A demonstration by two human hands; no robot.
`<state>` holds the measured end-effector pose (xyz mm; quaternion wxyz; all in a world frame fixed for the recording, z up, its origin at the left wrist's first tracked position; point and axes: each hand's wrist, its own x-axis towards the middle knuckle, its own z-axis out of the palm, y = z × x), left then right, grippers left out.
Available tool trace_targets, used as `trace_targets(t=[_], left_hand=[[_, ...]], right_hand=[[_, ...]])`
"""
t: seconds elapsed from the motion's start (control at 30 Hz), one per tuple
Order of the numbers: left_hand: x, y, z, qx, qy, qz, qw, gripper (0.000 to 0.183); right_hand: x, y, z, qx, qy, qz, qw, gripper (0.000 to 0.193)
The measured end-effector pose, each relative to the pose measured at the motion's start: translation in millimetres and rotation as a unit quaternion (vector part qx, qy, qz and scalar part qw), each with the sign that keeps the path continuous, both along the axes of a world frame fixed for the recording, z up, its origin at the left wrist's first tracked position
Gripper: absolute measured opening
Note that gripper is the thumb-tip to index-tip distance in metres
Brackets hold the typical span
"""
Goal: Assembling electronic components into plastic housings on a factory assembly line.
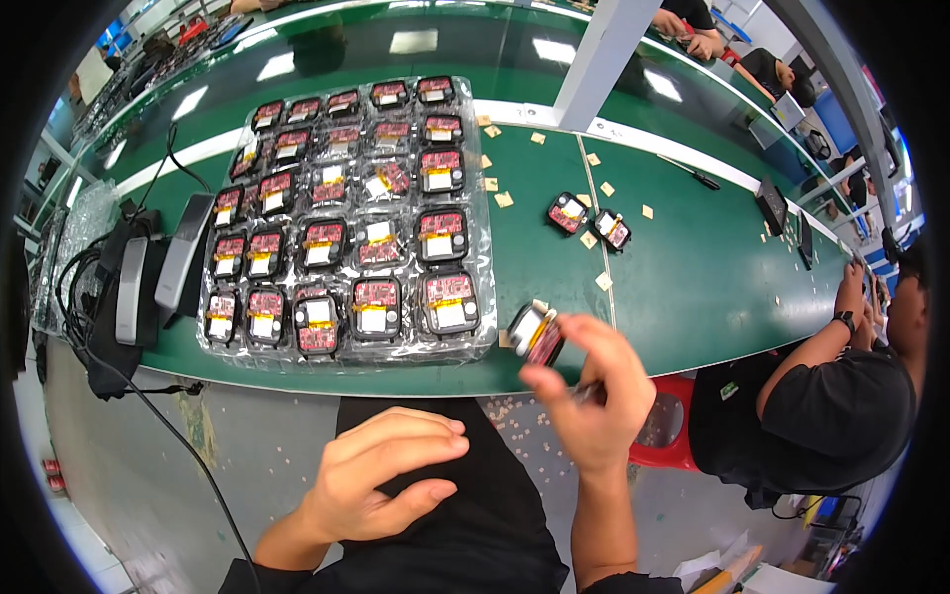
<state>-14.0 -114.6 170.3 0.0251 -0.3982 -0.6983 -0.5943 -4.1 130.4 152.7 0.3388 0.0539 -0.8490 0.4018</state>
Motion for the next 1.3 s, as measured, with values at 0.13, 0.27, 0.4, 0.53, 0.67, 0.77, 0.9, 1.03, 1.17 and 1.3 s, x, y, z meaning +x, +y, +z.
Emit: trace_targets(t=[0.13, 0.27, 0.4, 0.53, 0.67, 0.77, 0.9, 1.03, 1.17, 1.3], left_hand=[[30.6, 10.8, -24.2, 0.171, -0.336, -0.012, 0.926, 0.06], [29.9, 5.5, -38.1, 0.312, -0.417, -0.051, 0.852, 0.067], [28.3, -0.3, -43.9, 0.26, -0.331, -0.057, 0.905, 0.067], [33.5, -1.5, -40.1, 0.373, -0.437, -0.032, 0.818, 0.061], [31.9, -4.8, -45.3, 0.377, -0.393, -0.033, 0.838, 0.062], [32.7, -4.9, -44.3, 0.374, -0.4, -0.029, 0.836, 0.061], [32.3, -5.4, -47.4, 0.371, -0.4, -0.029, 0.838, 0.063], [32.7, -4.8, -49.4, 0.358, -0.401, -0.031, 0.843, 0.064], [33.0, -4.6, -48.9, 0.349, -0.402, -0.025, 0.846, 0.063], [31.3, -4.9, -47.7, 0.341, -0.395, -0.019, 0.853, 0.062]], right_hand=[[28.6, -31.9, 13.0, -0.053, -0.045, 0.157, 0.985, 0.059], [45.3, -55.7, 1.1, -0.172, -0.081, 0.21, 0.959, 0.065], [50.7, -56.0, -3.2, -0.201, -0.118, 0.222, 0.947, 0.067], [43.5, -54.5, 5.0, -0.094, -0.137, 0.195, 0.967, 0.052], [40.2, -61.7, 7.8, 0.047, -0.107, 0.128, 0.985, 0.032], [41.1, -61.3, -1.8, 0.03, -0.085, 0.123, 0.988, 0.032], [38.0, -60.4, -1.6, 0.112, -0.041, 0.126, 0.985, 0.032], [36.9, -61.8, -0.8, 0.133, -0.026, 0.104, 0.985, 0.027], [38.0, -60.6, -3.4, 0.128, -0.039, 0.109, 0.985, 0.025], [37.8, -59.2, -3.3, 0.086, -0.056, 0.121, 0.987, 0.02]])
